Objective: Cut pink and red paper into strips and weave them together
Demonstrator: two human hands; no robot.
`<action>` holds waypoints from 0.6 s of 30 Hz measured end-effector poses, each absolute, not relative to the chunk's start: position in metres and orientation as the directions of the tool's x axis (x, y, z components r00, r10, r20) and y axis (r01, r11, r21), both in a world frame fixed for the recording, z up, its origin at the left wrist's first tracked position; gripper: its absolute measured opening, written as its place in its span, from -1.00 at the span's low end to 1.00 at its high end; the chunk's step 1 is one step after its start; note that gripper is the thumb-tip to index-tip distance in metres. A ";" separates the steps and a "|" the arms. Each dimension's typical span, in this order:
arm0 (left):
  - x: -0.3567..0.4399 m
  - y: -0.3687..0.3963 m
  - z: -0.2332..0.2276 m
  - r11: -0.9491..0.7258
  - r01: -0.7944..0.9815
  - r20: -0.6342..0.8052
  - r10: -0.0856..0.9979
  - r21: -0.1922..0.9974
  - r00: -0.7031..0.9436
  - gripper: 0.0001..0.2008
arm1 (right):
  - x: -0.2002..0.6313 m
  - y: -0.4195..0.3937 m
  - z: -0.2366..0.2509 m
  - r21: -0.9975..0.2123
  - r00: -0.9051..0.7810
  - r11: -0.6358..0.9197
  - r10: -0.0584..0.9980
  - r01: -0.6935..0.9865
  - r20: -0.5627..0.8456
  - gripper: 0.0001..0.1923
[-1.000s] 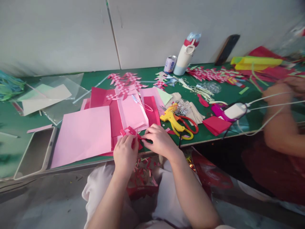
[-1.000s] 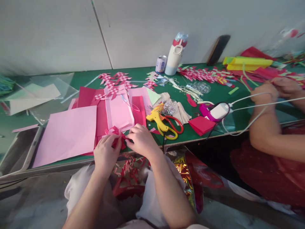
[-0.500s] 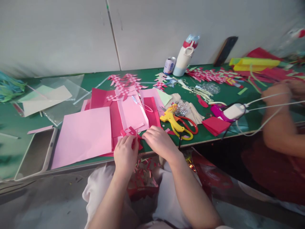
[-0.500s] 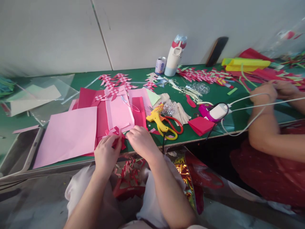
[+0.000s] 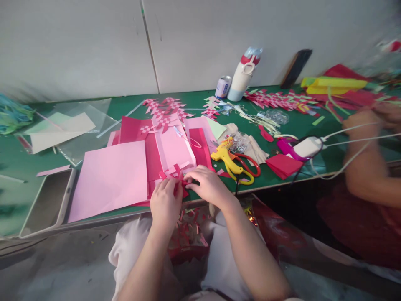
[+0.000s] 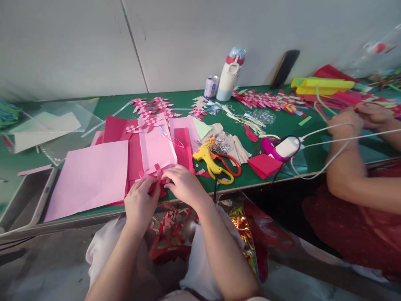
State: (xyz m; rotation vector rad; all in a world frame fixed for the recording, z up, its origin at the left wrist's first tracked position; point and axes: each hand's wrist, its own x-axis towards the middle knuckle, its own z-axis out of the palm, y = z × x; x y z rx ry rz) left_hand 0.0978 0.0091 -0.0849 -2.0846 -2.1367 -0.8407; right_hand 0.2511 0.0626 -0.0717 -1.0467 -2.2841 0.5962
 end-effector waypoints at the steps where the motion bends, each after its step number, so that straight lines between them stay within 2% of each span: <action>1: 0.098 0.009 -0.084 -0.048 0.936 0.390 0.916 0.349 -0.098 -0.85 | 0.251 0.064 -0.072 -0.632 -0.530 0.572 0.799 0.523 0.285 -0.92; 3: 0.099 0.009 -0.084 -0.052 0.934 0.394 0.914 0.354 -0.099 -0.86 | 0.252 0.067 -0.072 -0.692 -0.510 0.526 0.820 0.495 0.258 -0.96; 6: 0.098 0.009 -0.085 -0.061 0.936 0.409 0.908 0.348 -0.093 -0.87 | 0.251 0.069 -0.072 -0.732 -0.501 0.485 0.835 0.478 0.226 -0.86; 11: 0.098 0.009 -0.087 -0.056 0.938 0.402 0.911 0.343 -0.093 -0.83 | 0.249 0.069 -0.070 -0.722 -0.478 0.458 0.856 0.519 0.199 -0.82; 18: 0.098 0.008 -0.086 -0.064 0.937 0.393 0.916 0.345 -0.082 -0.81 | 0.241 0.081 -0.067 -0.713 -0.338 0.355 0.925 0.604 0.174 -0.85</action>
